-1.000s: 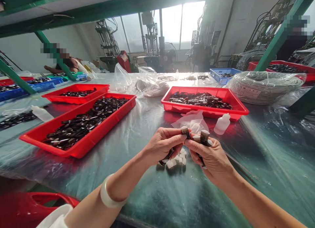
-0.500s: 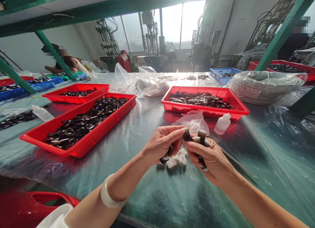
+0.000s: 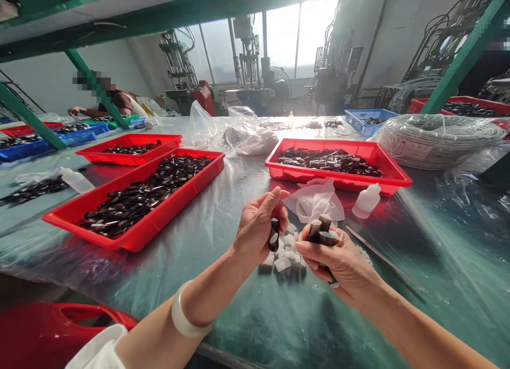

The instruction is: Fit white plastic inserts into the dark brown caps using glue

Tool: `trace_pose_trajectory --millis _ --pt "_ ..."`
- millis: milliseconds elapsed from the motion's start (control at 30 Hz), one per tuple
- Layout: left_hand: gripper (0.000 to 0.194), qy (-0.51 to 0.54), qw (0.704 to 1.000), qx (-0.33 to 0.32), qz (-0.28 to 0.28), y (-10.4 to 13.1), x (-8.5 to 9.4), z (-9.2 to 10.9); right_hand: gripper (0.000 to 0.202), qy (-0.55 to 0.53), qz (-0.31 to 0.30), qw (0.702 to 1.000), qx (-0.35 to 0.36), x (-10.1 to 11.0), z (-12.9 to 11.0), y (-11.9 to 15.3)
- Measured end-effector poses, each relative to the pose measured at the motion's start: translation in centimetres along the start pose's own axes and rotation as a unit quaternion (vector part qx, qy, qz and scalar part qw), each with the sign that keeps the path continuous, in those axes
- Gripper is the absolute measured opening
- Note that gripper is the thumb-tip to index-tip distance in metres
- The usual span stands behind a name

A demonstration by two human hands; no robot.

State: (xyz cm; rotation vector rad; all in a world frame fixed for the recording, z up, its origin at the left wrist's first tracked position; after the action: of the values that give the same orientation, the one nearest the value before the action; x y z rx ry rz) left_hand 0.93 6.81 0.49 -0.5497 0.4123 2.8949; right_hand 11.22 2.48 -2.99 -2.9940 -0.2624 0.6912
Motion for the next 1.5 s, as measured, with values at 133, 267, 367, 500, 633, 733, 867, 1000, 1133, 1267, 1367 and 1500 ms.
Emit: trace_pose_trajectory --millis 133,267,367,500,633,733,867,1000,1133,1267,1367,1500 --pt "0.033 0.016 1.0 -0.023 0.011 0.2 -0.3 -0.2 0.031 0.016 -0.001 1.0 -0.008 -0.5 0.7 0.3" --pt "0.032 0.027 0.999 -0.034 0.023 0.5 -0.7 -0.4 0.025 0.032 -0.012 0.999 -0.006 -1.0 1.3 0.4" --pt "0.032 0.033 0.998 -0.033 0.03 0.6 -0.9 -0.7 0.025 0.043 -0.015 0.999 0.003 -1.3 1.6 0.4" --pt "0.031 0.037 0.999 -0.019 0.005 0.7 -1.4 -1.3 0.032 0.042 0.019 0.999 0.029 -1.0 1.6 0.4" --pt "0.031 0.056 0.998 -0.023 0.024 0.5 -0.9 -0.9 0.027 0.032 0.049 0.997 0.041 -0.4 0.9 0.3" --pt "0.029 0.062 0.996 -0.045 0.052 0.4 0.0 -0.1 0.026 0.027 0.068 0.996 0.057 0.2 0.1 0.3" --pt "0.03 0.012 0.999 -0.014 0.033 0.3 0.0 -0.2 0.026 0.022 0.085 0.993 0.076 0.9 -0.8 0.1" --pt "0.031 -0.056 0.997 0.033 -0.031 0.7 -1.2 -0.9 0.024 0.011 0.076 0.993 0.088 0.9 -1.3 -0.1" --pt "0.036 -0.095 0.991 0.036 -0.085 1.1 -2.0 -0.9 0.021 -0.007 0.045 0.995 0.09 0.7 -1.6 -0.1" --pt "0.031 -0.137 0.972 0.086 -0.169 1.4 -2.5 -1.4 0.022 -0.042 -0.03 0.998 0.048 -0.1 -1.6 0.0" --pt "0.031 -0.153 0.951 0.127 -0.236 1.9 -2.9 -1.9 0.026 -0.072 -0.089 0.993 0.005 -0.7 -1.6 0.2" --pt "0.036 -0.121 0.957 0.112 -0.24 2.0 -3.0 -1.5 0.021 -0.093 -0.11 0.99 -0.006 -1.0 -1.6 0.2"
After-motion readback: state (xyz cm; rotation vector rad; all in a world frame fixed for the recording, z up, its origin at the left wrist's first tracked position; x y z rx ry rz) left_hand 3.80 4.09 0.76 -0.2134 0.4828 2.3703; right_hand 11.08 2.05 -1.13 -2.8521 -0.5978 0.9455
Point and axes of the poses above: each hand's wrist, its own y-axis away from the middle knuckle, its own x-axis out of the back of the hand, z = x × y, the point moved 7 cm from there along -y, towards the middle knuckle, and after that the axes turned 15 degrees about x, right-handed, at the moved point
